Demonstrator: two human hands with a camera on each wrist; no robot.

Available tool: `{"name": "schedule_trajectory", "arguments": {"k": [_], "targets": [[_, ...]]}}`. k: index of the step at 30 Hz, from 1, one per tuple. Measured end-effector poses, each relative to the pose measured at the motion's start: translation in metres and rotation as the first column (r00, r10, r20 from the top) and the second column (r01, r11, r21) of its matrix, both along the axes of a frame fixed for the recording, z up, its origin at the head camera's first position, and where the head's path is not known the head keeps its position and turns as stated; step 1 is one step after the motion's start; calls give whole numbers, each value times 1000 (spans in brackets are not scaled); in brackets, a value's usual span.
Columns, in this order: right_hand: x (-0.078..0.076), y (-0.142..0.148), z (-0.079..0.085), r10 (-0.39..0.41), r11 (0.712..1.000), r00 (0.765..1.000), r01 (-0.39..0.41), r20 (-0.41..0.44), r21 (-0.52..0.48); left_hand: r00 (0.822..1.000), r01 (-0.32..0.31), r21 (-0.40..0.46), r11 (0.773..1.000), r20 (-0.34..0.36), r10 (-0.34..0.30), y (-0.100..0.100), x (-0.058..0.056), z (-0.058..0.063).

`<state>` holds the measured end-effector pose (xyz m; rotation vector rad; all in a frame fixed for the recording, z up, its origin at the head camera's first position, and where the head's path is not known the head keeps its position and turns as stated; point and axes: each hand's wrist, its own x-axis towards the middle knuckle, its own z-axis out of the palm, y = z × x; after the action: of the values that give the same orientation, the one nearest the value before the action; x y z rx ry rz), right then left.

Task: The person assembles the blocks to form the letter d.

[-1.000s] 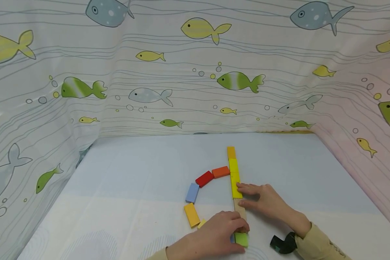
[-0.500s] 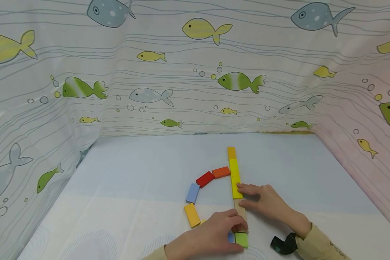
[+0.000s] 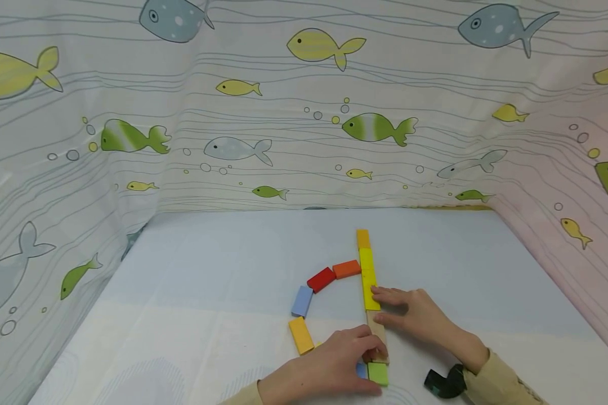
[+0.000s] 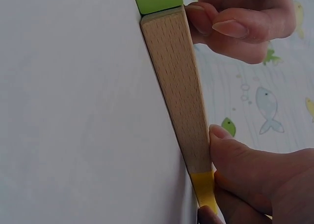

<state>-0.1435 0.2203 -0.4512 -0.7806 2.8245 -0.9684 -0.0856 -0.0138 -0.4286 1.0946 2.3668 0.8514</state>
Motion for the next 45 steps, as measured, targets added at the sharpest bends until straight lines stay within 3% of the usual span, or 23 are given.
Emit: {"name": "schedule_trajectory", "arguments": {"k": [17,31,45], "targets": [[2,3,-3,-6,1000,1000,6,30,-7,1000,11,13,1000,23,-12,0,2,2],[1,2,-2,-8,1000,1000,8,15,-13,999,35,30,999,-14,-34,-2,1,2],[-1,4,-5,-6,1000,1000,5,-26,-24,1000,1,53,999,-28,0,-1,-4,3]]}}
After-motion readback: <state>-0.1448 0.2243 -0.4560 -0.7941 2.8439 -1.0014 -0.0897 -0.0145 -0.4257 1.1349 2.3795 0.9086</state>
